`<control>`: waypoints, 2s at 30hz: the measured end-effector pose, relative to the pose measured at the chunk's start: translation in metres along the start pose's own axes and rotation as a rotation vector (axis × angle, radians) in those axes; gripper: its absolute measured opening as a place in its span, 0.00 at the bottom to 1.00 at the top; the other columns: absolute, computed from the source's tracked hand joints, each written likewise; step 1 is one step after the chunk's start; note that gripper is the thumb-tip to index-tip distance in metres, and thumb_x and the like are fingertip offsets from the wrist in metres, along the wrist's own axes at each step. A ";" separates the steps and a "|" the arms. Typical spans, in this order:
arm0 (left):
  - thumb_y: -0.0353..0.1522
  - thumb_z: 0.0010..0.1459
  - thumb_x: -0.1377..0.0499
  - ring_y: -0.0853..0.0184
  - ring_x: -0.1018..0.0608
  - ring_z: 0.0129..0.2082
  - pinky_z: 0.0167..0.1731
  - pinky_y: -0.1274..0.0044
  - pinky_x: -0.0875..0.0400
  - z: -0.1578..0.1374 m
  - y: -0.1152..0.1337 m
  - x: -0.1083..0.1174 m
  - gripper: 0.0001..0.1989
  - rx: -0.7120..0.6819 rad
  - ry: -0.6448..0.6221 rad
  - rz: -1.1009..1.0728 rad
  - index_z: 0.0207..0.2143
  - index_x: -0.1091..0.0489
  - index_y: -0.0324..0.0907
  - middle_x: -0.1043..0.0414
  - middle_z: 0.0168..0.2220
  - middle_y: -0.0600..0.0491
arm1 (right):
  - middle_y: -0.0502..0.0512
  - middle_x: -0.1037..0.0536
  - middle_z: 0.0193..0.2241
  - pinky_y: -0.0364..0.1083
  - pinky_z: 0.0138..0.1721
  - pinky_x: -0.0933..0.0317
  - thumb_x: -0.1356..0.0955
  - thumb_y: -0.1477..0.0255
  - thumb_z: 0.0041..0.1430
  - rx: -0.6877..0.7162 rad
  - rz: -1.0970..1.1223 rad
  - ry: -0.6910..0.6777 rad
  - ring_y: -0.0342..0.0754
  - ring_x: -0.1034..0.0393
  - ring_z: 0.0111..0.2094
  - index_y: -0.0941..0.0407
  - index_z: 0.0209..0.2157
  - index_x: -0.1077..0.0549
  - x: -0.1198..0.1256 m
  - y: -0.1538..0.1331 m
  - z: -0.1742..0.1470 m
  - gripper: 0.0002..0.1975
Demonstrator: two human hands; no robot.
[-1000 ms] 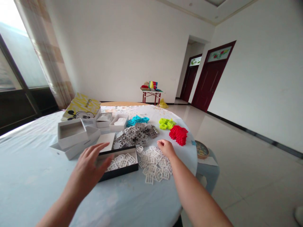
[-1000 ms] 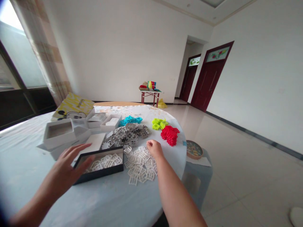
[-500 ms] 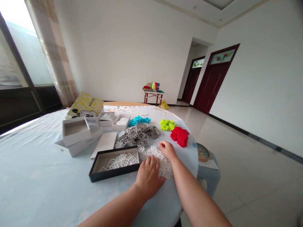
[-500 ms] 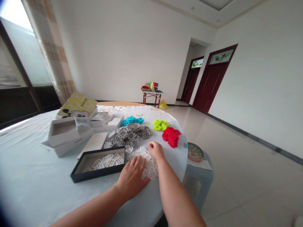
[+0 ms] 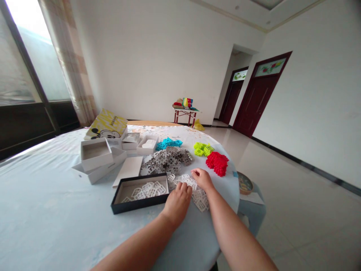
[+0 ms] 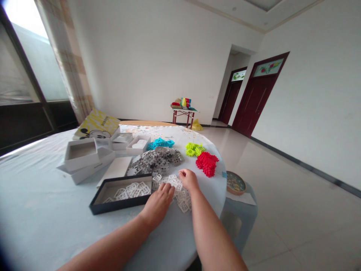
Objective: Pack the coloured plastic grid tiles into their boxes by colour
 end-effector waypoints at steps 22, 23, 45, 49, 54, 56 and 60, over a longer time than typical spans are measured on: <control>0.33 0.54 0.49 0.62 0.25 0.40 0.41 0.73 0.33 -0.028 -0.136 0.063 0.14 0.204 0.079 -0.387 0.40 0.29 0.42 0.26 0.40 0.48 | 0.56 0.21 0.31 0.44 0.38 0.36 0.38 0.68 0.53 0.013 0.028 0.005 0.48 0.27 0.34 0.57 0.32 0.24 -0.001 0.005 0.000 0.12; 0.36 0.53 0.47 0.61 0.25 0.41 0.42 0.73 0.33 -0.033 -0.143 0.064 0.15 0.216 0.057 -0.386 0.41 0.29 0.43 0.26 0.41 0.48 | 0.55 0.21 0.31 0.44 0.38 0.36 0.37 0.68 0.53 0.012 0.030 0.005 0.48 0.27 0.34 0.57 0.32 0.24 -0.002 0.005 0.000 0.12; 0.50 0.42 0.38 0.47 0.33 0.52 0.50 0.61 0.44 -0.002 0.000 0.018 0.42 0.043 -0.137 0.014 0.55 0.40 0.34 0.36 0.53 0.32 | 0.56 0.21 0.32 0.44 0.40 0.36 0.37 0.69 0.52 -0.004 0.014 0.001 0.47 0.27 0.35 0.56 0.33 0.24 0.001 0.004 0.000 0.11; 0.44 0.46 0.38 0.47 0.29 0.47 0.40 0.64 0.35 0.005 0.007 0.006 0.37 0.088 -0.182 0.043 0.54 0.40 0.32 0.35 0.51 0.29 | 0.55 0.21 0.33 0.44 0.40 0.36 0.37 0.70 0.52 -0.004 0.025 0.001 0.47 0.27 0.35 0.56 0.33 0.24 0.000 0.005 0.000 0.11; 0.27 0.58 0.51 0.52 0.27 0.42 0.34 0.66 0.33 0.006 0.012 0.009 0.19 0.106 -0.155 0.058 0.52 0.37 0.34 0.30 0.44 0.35 | 0.55 0.21 0.33 0.43 0.40 0.36 0.37 0.70 0.52 -0.003 0.037 0.000 0.47 0.27 0.35 0.56 0.33 0.24 0.000 0.005 0.000 0.11; 0.24 0.58 0.54 0.53 0.27 0.40 0.34 0.66 0.33 0.005 0.013 0.011 0.18 0.101 -0.140 0.048 0.50 0.36 0.35 0.30 0.42 0.37 | 0.55 0.21 0.33 0.43 0.40 0.36 0.37 0.70 0.52 0.001 0.042 -0.004 0.47 0.27 0.35 0.57 0.33 0.24 0.000 0.005 -0.001 0.11; 0.23 0.58 0.56 0.54 0.28 0.40 0.35 0.65 0.33 0.005 0.011 0.013 0.16 0.092 -0.116 0.017 0.46 0.34 0.35 0.30 0.40 0.38 | 0.55 0.21 0.32 0.43 0.39 0.36 0.37 0.70 0.52 0.004 0.043 -0.005 0.47 0.27 0.34 0.56 0.33 0.24 0.000 0.006 0.000 0.11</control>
Point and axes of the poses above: each hand's wrist, its own z-axis towards the middle knuckle, its own x-axis out of the back of the hand, y = z × x, the point moved 3 cm from there along z, towards the middle knuckle
